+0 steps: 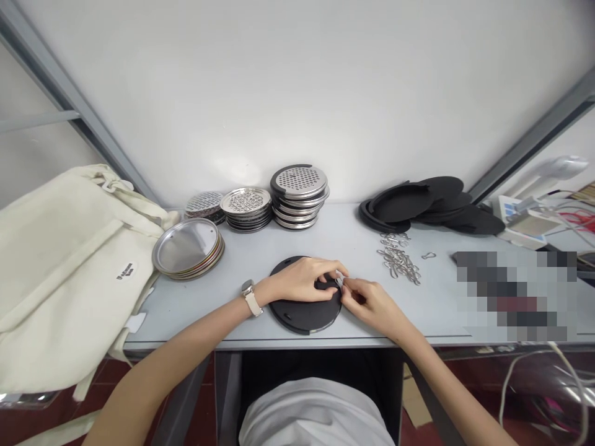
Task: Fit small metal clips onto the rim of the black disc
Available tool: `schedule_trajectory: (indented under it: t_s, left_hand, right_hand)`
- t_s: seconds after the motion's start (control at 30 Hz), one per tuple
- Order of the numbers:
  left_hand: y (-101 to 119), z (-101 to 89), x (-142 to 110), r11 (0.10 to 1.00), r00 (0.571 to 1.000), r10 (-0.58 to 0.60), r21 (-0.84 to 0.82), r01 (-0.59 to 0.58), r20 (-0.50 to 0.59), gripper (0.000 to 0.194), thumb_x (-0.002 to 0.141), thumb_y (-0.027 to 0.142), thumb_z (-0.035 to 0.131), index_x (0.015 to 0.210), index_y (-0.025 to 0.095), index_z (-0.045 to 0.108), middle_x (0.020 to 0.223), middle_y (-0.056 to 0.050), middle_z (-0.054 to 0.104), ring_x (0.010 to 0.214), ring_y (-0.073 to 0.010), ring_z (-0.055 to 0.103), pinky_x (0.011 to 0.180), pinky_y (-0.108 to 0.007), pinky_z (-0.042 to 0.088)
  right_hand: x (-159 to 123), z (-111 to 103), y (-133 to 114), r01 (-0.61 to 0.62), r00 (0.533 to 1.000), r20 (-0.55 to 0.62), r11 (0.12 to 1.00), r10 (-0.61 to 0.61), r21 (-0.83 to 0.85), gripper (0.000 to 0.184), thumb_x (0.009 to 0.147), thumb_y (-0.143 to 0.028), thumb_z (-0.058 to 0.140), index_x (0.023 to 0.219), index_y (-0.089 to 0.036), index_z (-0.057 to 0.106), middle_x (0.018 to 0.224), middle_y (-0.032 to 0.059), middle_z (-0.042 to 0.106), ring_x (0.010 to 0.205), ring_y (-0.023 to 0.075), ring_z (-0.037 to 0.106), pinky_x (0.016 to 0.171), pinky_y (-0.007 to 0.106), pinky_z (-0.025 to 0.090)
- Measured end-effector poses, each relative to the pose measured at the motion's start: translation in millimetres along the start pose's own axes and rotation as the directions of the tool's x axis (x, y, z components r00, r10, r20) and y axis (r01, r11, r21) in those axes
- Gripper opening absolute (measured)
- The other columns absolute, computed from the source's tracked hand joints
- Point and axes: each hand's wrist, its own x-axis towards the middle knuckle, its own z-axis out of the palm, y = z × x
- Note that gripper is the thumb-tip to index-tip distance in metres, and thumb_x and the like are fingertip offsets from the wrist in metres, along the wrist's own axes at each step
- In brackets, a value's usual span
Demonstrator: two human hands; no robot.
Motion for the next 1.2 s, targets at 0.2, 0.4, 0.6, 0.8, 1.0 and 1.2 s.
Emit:
schedule_trajectory:
  t_s: [0.2,0.4,0.6,0.8,1.0,1.2]
  left_hand:
    - [2.9,-1.7,0.9,1.000,1.000,0.028,0.010,-0.028,0.013,0.038,0.074,0.009,0.058,0.111,0.020,0.056,0.095,-0.002,0.067,0.080,-0.0120,0.062,0.075,-0.020,0.047]
    - [2.8,-1.5,0.8,1.000,1.000,0.013,0.003,-0.013,0.017,0.037,0.074,0.009,0.058,0.110,0.020,0.056,0.094,-0.002,0.067,0.078,-0.0117,0.062,0.072,-0.020,0.046]
    - [3.0,-1.5,0.9,1.000,1.000,0.016,-0.004,-0.016,0.018,0.038,0.074,0.008,0.057,0.109,0.021,0.056,0.094,-0.002,0.067,0.078,-0.0117,0.062,0.072,-0.019,0.047]
    - [0.7,-2.8,0.8,0.998,0.999,0.045,0.043,-0.046,0.011,0.035,0.076,0.008,0.057,0.109,0.020,0.056,0.092,-0.001,0.067,0.081,-0.0131,0.061,0.077,-0.022,0.046]
    - [-0.3,-3.3,-0.7,0.997,0.999,0.043,0.059,-0.042,-0.017,0.033,0.078,0.009,0.055,0.109,0.020,0.055,0.101,-0.003,0.066,0.087,-0.0148,0.062,0.080,-0.025,0.046]
    - [3.1,-2.6,-1.9,0.998,0.998,0.031,0.053,-0.028,-0.051,0.036,0.074,0.013,0.059,0.110,0.018,0.053,0.108,-0.007,0.061,0.087,-0.0160,0.061,0.070,-0.024,0.050]
  right_hand:
    - [-1.2,1.0,0.1,-0.006,1.000,-0.008,1.000,0.006,0.011,0.028,0.088,-0.027,0.042,0.061,-0.020,0.039,0.055,-0.0045,0.041,0.049,0.0090,0.038,0.048,0.022,0.029]
    - [-0.4,1.2,-0.2,-0.017,1.000,-0.006,0.999,0.018,0.042,0.028,0.087,-0.026,0.042,0.060,-0.019,0.039,0.054,-0.0042,0.040,0.050,0.0088,0.036,0.048,0.021,0.030]
    - [0.2,1.1,0.5,-0.032,1.000,0.001,0.998,0.032,0.055,0.028,0.087,-0.028,0.042,0.060,-0.020,0.036,0.055,-0.0049,0.038,0.050,0.0086,0.035,0.048,0.021,0.029]
    - [-1.2,-0.9,-0.1,-0.060,0.998,0.017,0.992,0.059,0.109,0.030,0.087,-0.030,0.041,0.060,-0.020,0.031,0.055,-0.0059,0.031,0.051,0.0083,0.031,0.048,0.021,0.026]
    - [-0.9,-0.5,0.7,-0.074,0.997,0.019,0.987,0.072,0.140,0.030,0.089,-0.032,0.038,0.062,-0.021,0.030,0.055,-0.0062,0.028,0.051,0.0088,0.029,0.049,0.021,0.026]
    - [2.0,-0.7,-2.2,-0.041,0.999,0.025,0.996,0.039,0.082,0.028,0.094,-0.032,0.035,0.068,-0.021,0.038,0.057,-0.0055,0.040,0.051,0.0098,0.036,0.052,0.023,0.028]
